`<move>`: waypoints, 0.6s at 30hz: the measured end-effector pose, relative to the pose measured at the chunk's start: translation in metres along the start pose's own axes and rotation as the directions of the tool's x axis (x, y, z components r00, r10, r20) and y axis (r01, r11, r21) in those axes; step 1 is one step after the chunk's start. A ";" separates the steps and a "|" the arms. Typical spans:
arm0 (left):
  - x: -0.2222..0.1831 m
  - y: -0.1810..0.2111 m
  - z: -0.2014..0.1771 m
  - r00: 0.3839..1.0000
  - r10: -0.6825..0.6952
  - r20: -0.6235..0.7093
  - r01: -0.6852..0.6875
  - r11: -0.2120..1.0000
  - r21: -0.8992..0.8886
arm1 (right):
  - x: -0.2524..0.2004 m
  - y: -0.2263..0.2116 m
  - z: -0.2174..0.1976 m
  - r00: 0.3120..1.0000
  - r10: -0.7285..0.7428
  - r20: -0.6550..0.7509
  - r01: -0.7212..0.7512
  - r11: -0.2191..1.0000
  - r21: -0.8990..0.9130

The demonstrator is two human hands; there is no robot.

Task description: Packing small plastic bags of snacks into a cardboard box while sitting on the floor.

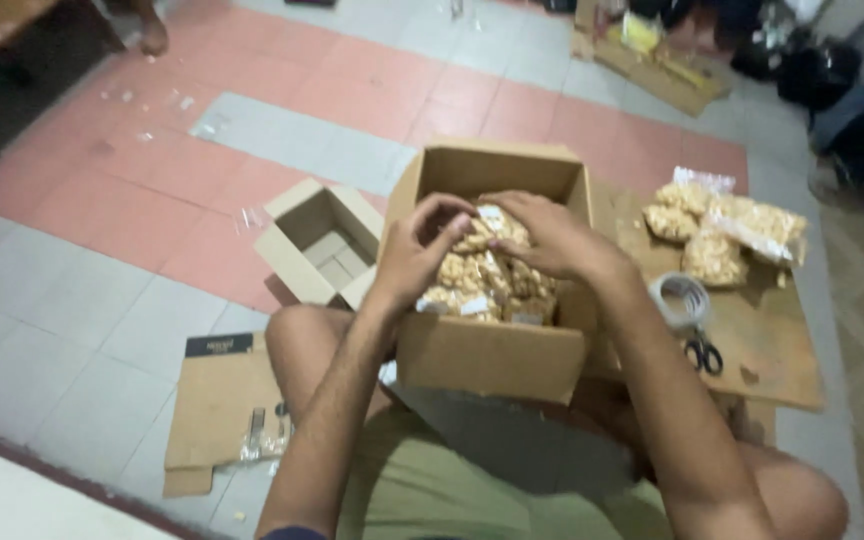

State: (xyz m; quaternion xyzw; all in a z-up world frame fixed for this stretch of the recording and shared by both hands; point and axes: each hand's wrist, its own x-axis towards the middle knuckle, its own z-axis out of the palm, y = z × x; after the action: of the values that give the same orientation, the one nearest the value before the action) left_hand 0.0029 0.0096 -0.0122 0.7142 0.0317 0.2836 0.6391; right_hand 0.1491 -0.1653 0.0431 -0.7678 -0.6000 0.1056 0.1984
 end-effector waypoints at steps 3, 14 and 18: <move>-0.003 0.008 0.001 1.000 -0.015 0.014 0.016 1.000 -0.017 | -0.054 -0.016 -0.002 0.988 -0.035 -0.148 0.047 0.995 0.083; -0.008 0.023 0.001 1.000 0.014 0.026 -0.014 1.000 0.010 | -0.187 0.025 0.105 0.743 0.279 -0.608 -0.053 0.930 0.363; -0.006 0.020 -0.004 1.000 0.019 0.023 -0.020 1.000 0.019 | -0.208 0.089 0.071 0.582 0.431 -0.690 -0.186 0.896 0.403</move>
State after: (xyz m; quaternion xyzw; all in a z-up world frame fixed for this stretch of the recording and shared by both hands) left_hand -0.0102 0.0070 0.0042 0.7236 0.0202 0.2814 0.6299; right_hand 0.1458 -0.3705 -0.0751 -0.7948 -0.2924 -0.1096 0.5203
